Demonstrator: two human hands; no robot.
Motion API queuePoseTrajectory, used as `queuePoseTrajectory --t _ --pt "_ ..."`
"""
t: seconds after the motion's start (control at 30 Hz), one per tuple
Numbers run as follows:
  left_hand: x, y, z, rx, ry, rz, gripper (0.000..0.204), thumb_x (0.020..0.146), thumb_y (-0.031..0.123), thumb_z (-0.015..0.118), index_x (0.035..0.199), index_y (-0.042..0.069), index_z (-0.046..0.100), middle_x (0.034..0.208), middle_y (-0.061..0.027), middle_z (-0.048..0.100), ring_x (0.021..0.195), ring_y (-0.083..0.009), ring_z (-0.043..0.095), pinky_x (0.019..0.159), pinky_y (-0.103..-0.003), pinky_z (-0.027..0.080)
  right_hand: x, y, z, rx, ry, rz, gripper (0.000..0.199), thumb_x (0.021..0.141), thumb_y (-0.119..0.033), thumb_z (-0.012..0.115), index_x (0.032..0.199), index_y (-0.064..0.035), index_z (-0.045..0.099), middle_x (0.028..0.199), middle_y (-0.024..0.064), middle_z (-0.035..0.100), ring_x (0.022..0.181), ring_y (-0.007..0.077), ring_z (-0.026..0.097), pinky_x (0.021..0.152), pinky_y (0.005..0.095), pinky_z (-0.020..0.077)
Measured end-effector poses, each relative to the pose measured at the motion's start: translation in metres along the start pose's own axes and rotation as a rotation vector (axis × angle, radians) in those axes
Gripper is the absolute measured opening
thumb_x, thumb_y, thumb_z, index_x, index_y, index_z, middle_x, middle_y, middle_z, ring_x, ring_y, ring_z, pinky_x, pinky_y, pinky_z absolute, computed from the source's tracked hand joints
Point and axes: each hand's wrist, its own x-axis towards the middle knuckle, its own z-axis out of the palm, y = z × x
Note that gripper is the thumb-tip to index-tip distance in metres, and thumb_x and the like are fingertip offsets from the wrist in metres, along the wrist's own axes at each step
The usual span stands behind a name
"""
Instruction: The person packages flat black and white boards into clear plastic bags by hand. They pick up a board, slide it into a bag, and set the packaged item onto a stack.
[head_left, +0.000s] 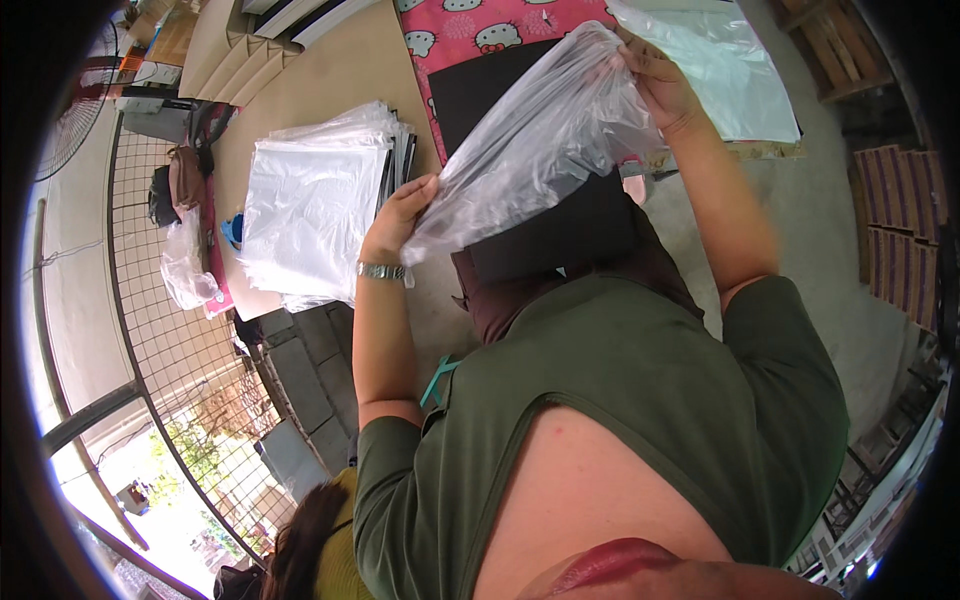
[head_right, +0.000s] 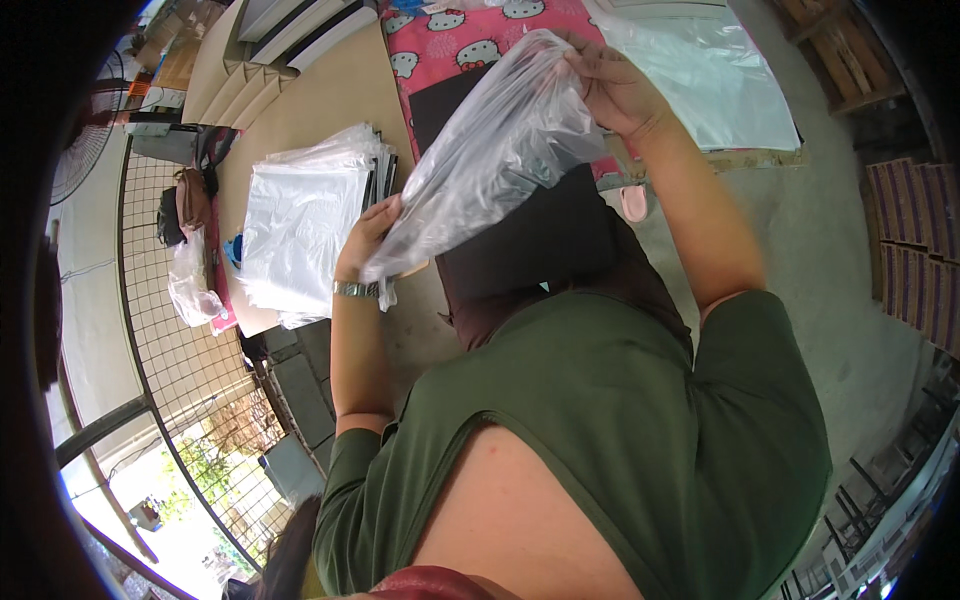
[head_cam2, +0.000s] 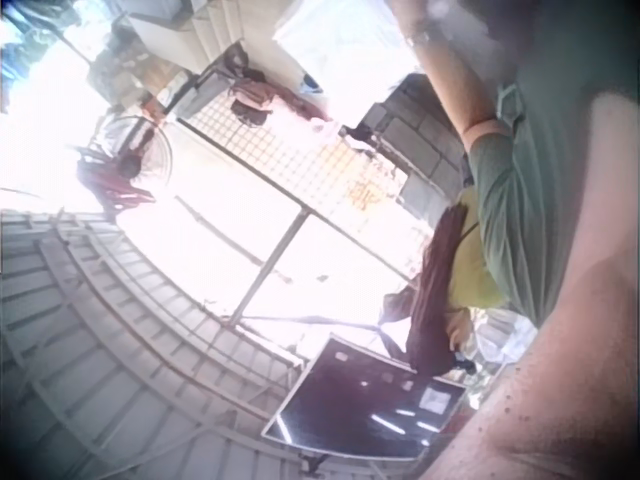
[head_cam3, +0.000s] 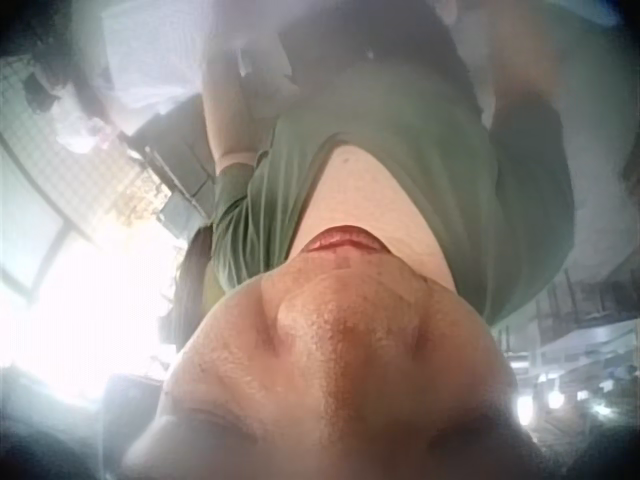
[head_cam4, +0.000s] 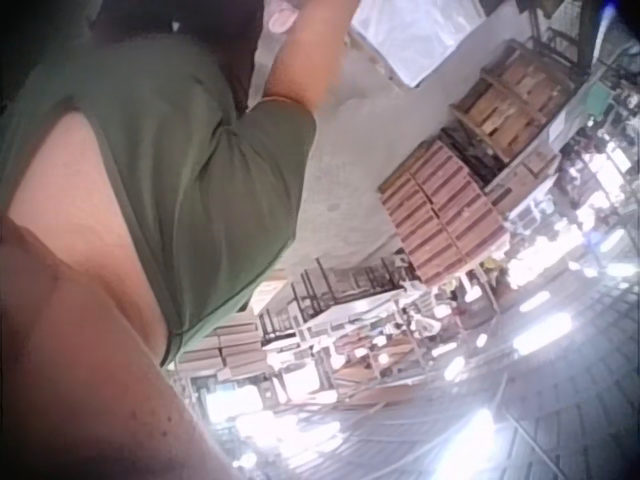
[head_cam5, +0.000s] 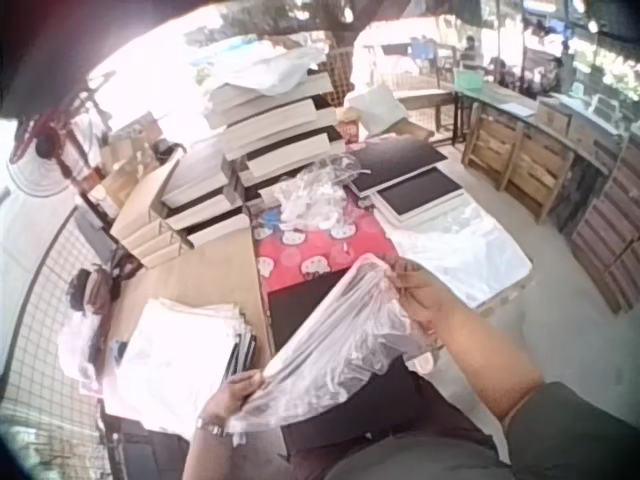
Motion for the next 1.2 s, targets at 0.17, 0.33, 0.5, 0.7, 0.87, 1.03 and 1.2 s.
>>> queuePoseTrajectory --t 0.17,0.33,0.5,0.7,0.87,1.03,1.2 --pt "0.072 0.029 -0.018 -0.486 -0.022 0.142 0.018 0.082 0.011 0.053 0.094 -0.001 0.058 0.088 -0.011 0.06 0.079 -0.0161 0.057 0.069 -0.03 0.047 0.018 0.012 -0.051 -0.07 0.179 0.178 0.041 0.074 -0.009 0.052 0.114 -0.0077 0.048 0.089 0.0071 0.054 0.076 0.0167 0.056 0.067 0.03 0.0475" --pt "0.184 0.019 -0.036 0.313 0.461 0.31 0.019 0.078 0.012 0.053 0.087 -0.003 0.061 0.08 -0.0156 0.062 0.075 -0.0251 0.062 0.066 -0.036 0.049 0.081 0.047 -0.082 -1.275 0.527 0.005 0.039 0.073 -0.015 0.058 0.11 -0.0031 0.053 0.088 0.0164 0.06 0.08 0.0259 0.06 0.072 0.036 0.0486" --pt "0.24 0.013 -0.028 0.873 0.392 0.427 0.026 0.073 0.014 0.056 0.091 -0.004 0.062 0.083 -0.0186 0.063 0.079 -0.0257 0.062 0.069 -0.035 0.047 0.101 0.053 -0.124 -2.109 0.37 0.173 0.031 0.073 -0.021 0.058 0.095 0.0002 0.062 0.096 0.0248 0.059 0.089 0.036 0.059 0.076 0.0431 0.0473" --pt "0.203 0.033 -0.026 0.226 0.429 0.18 0.024 0.076 0.016 0.057 0.091 -0.002 0.062 0.083 -0.0107 0.062 0.077 -0.0236 0.06 0.069 -0.034 0.048 0.096 0.041 -0.068 -2.085 0.445 0.222 0.027 0.073 -0.02 0.055 0.083 0.0033 0.064 0.093 0.0224 0.06 0.088 0.0355 0.059 0.077 0.042 0.0474" --pt "0.117 0.118 -0.048 -0.425 0.292 0.361 0.024 0.082 0.016 0.053 0.102 0.002 0.054 0.095 -0.0094 0.059 0.08 -0.0173 0.059 0.059 -0.024 0.047 0.112 -0.027 -0.018 -1.887 0.63 -0.357 0.028 0.079 -0.015 0.047 0.095 0.0035 0.06 0.083 0.0213 0.062 0.073 0.0341 0.06 0.066 0.0405 0.0474" --pt "-0.004 0.184 -0.036 -0.176 0.092 0.439 0.02 0.086 0.021 0.054 0.097 0.005 0.055 0.085 -0.006 0.058 0.068 -0.0136 0.052 0.058 -0.026 0.043 0.071 -0.112 0.086 -1.893 0.437 -0.785 0.028 0.077 -0.019 0.042 0.082 0.001 0.062 0.08 0.0241 0.06 0.075 0.039 0.058 0.069 0.0445 0.0464" --pt "0.067 0.156 -0.034 -0.319 0.185 0.221 0.015 0.087 0.023 0.053 0.081 0.009 0.055 0.063 -0.0016 0.047 0.053 -0.0124 0.039 0.055 -0.029 0.04 0.117 -0.093 0.02 -2.079 0.364 -0.205 0.031 0.072 -0.029 0.049 0.07 -0.0024 0.063 0.073 0.0224 0.06 0.072 0.0374 0.06 0.065 0.0454 0.0449"
